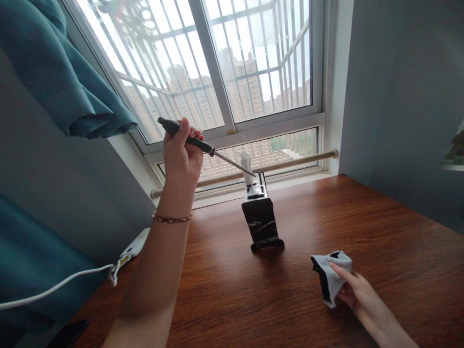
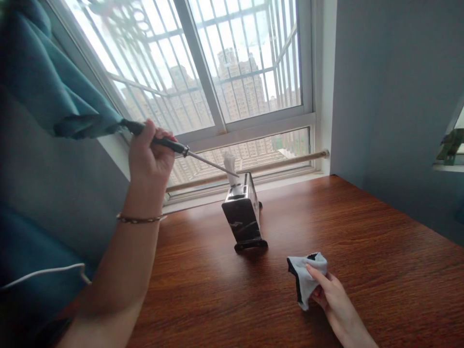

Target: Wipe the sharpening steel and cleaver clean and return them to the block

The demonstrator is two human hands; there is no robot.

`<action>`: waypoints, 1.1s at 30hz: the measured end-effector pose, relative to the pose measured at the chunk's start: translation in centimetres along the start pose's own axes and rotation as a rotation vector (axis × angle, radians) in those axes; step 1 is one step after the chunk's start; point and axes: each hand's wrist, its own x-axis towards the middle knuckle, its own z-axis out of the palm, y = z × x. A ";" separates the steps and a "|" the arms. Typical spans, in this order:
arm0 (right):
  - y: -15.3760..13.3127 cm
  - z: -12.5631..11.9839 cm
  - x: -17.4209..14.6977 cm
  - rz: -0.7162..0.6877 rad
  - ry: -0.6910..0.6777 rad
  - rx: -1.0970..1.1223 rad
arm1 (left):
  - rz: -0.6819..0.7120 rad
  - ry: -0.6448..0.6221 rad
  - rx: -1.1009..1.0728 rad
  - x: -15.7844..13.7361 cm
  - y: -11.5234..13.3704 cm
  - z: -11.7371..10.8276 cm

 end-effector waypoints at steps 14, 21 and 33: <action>-0.2 0.4 -0.8 -0.051 0.007 -0.005 | -0.076 -0.050 0.013 0.5 -2.5 -0.1; -0.6 0.9 -1.2 -0.045 0.024 0.008 | -0.147 -0.074 0.084 2.2 -3.0 1.5; -0.5 0.5 -0.7 -0.012 0.007 0.053 | -0.222 -0.170 0.360 6.0 -8.3 6.6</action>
